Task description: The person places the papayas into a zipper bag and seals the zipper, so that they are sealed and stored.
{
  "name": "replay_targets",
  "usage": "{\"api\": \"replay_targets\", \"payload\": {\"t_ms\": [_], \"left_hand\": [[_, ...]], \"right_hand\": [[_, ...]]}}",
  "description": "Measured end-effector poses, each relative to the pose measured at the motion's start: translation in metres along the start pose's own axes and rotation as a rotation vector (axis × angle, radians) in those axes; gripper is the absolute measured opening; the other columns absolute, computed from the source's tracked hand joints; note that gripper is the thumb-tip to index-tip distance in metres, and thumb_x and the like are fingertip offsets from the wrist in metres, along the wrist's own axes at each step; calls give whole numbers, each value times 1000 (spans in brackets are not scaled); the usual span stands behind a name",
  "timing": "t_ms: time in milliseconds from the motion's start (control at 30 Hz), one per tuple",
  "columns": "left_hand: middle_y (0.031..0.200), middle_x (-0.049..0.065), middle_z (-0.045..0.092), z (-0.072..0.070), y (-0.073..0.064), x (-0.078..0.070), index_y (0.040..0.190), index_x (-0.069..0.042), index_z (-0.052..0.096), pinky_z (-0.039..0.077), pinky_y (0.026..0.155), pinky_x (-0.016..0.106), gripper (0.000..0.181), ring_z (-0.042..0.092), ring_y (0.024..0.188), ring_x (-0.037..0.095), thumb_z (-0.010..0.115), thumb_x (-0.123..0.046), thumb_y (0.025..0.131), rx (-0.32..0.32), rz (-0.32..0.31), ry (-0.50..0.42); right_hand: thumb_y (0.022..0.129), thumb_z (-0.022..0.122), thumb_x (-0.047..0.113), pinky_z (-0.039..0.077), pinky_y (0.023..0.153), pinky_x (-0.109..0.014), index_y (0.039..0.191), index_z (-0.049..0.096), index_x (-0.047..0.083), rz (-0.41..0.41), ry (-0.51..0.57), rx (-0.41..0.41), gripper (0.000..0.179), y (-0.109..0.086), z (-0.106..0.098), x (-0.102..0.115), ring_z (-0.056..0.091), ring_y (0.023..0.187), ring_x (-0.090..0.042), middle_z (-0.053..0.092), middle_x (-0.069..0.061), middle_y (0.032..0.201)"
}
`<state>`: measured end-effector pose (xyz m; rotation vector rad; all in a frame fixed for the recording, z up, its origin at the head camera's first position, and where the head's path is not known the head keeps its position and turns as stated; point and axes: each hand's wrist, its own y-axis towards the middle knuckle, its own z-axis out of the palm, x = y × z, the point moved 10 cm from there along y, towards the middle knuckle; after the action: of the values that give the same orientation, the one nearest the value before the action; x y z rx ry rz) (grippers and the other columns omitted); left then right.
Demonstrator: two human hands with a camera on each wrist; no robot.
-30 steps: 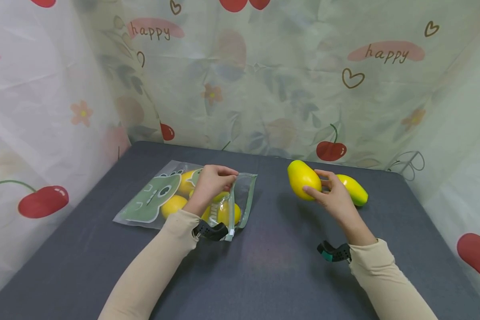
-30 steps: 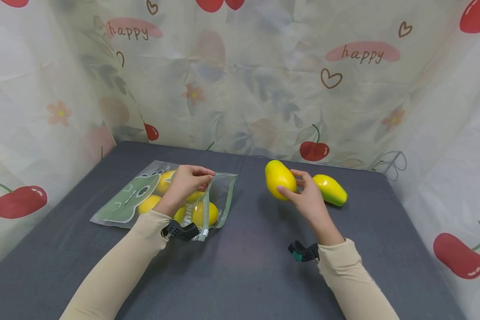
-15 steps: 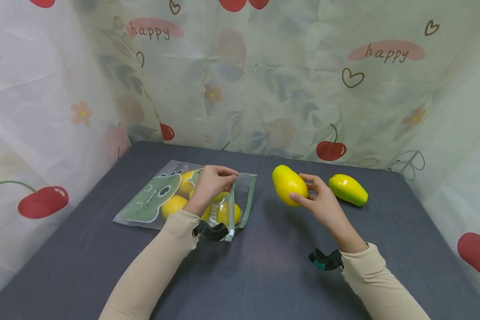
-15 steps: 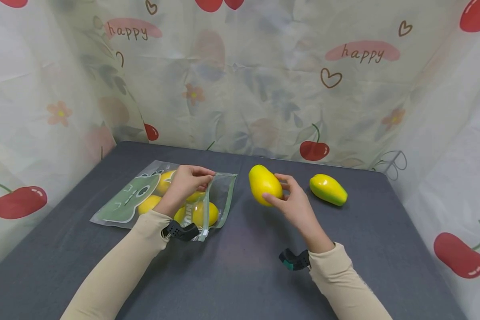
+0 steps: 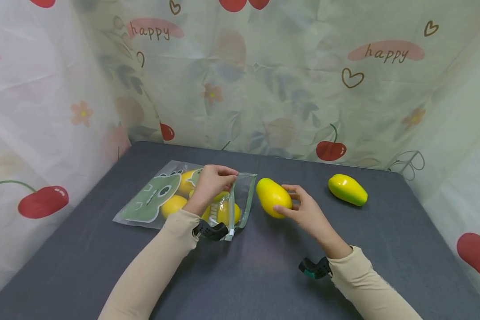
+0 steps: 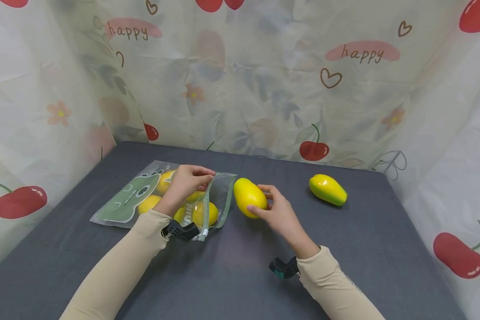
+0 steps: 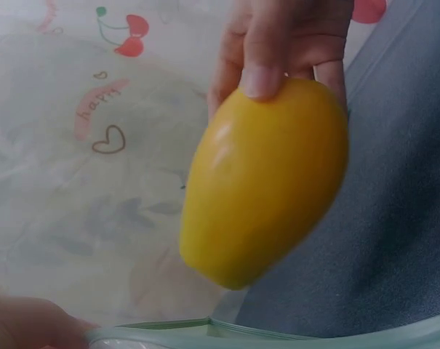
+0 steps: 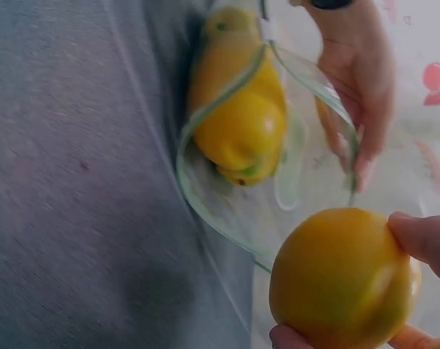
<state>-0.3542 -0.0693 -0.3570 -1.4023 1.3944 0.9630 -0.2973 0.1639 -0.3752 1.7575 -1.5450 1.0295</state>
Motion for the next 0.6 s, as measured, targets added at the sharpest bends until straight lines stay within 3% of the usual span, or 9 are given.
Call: {"api": "replay_targets", "payload": {"t_ms": [400, 600], "left_hand": [[96, 10, 70, 0, 1, 4, 108, -4, 73, 56, 85, 46, 21, 65, 75, 20, 68, -15, 90, 2, -29, 5], [101, 14, 70, 0, 1, 3, 108, -5, 73, 57, 84, 44, 21, 65, 75, 20, 67, -15, 90, 5, -23, 12]], "right_hand": [[84, 75, 36, 54, 88, -43, 140, 45, 15, -22, -77, 49, 67, 3, 35, -6, 62, 111, -33, 52, -20, 135], [84, 75, 35, 54, 89, -45, 140, 44, 12, -15, -97, 60, 68, 3, 44, -5, 61, 113, -34, 52, -19, 137]]}}
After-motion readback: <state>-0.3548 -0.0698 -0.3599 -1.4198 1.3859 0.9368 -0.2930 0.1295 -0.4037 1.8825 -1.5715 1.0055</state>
